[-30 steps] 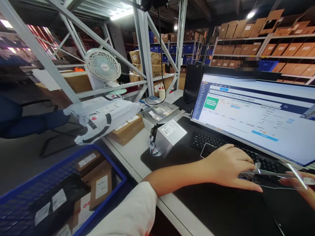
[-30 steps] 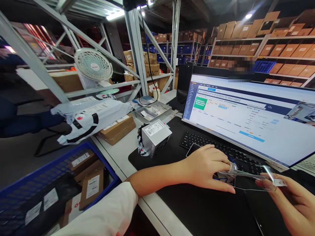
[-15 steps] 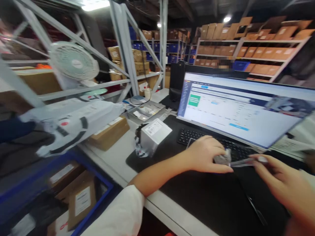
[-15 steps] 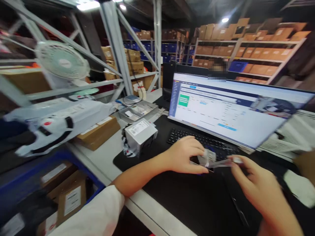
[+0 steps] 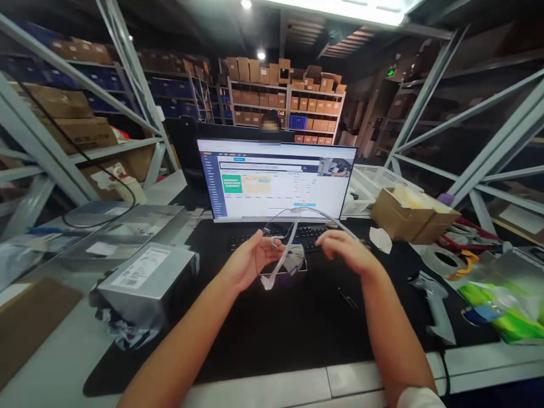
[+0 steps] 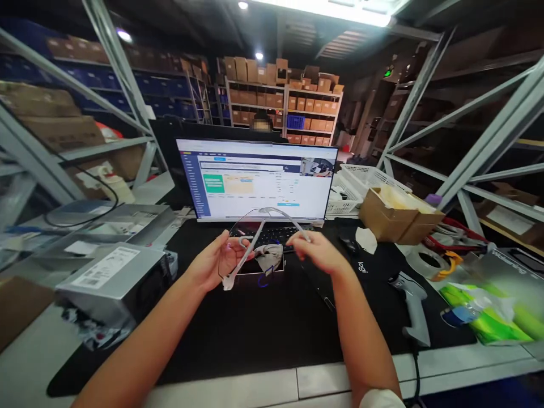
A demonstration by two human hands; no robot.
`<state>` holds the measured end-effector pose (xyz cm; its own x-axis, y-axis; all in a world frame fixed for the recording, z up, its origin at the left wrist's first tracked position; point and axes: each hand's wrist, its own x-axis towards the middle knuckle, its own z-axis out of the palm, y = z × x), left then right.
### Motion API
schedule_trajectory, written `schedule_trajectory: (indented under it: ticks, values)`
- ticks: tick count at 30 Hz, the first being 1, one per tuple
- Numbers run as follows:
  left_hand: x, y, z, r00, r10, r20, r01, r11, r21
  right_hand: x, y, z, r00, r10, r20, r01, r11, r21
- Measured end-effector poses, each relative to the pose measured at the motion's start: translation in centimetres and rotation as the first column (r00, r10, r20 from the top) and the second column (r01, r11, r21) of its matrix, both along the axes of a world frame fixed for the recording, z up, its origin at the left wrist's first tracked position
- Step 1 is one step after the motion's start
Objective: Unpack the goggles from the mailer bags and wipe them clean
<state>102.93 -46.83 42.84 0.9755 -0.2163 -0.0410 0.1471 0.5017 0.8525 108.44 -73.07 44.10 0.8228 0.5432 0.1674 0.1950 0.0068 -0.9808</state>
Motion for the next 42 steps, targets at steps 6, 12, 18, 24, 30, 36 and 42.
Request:
schedule_trajectory:
  ticks: [6, 12, 18, 24, 30, 36, 42]
  values:
    - [0.3, -0.8, -0.5, 0.991, 0.124, 0.047, -0.128, 0.986, 0.104, -2.4, 5.4, -0.6, 0.973, 0.147, -0.179, -0.065, 0.914, 0.401]
    - [0.6, -0.9, 1.4, 0.896, 0.43, -0.112, -0.442, 0.89, -0.112, -4.3, 1.6, 2.2, 0.954, 0.296, -0.046, -0.261, 0.897, 0.358]
    - [-0.8, -3.1, 0.6, 0.958, 0.265, -0.114, -0.281, 0.945, -0.167, -4.6, 1.8, 1.7, 0.979, 0.088, 0.181, -0.112, 0.986, 0.125]
    - [-1.5, -4.2, -0.6, 0.981, 0.176, -0.079, -0.189, 0.962, -0.196, -5.6, 2.9, 0.9, 0.958, 0.033, 0.286, -0.092, 0.976, 0.197]
    - [-1.6, -4.0, -1.4, 0.995, 0.044, 0.09, -0.068, 0.953, 0.294, -5.0, 2.6, 1.6, 0.991, -0.113, -0.069, 0.132, 0.812, 0.568]
    - [-2.3, -4.0, -3.0, 0.675, 0.044, 0.737, -0.666, 0.467, 0.582, -3.6, 1.4, 3.0, 0.933, -0.035, -0.358, 0.291, 0.658, 0.694]
    - [-2.7, -4.6, -3.4, 0.655, 0.006, 0.756, -0.684, 0.431, 0.589, -4.5, 3.8, 2.2, 0.859, 0.096, -0.502, 0.337, 0.633, 0.697]
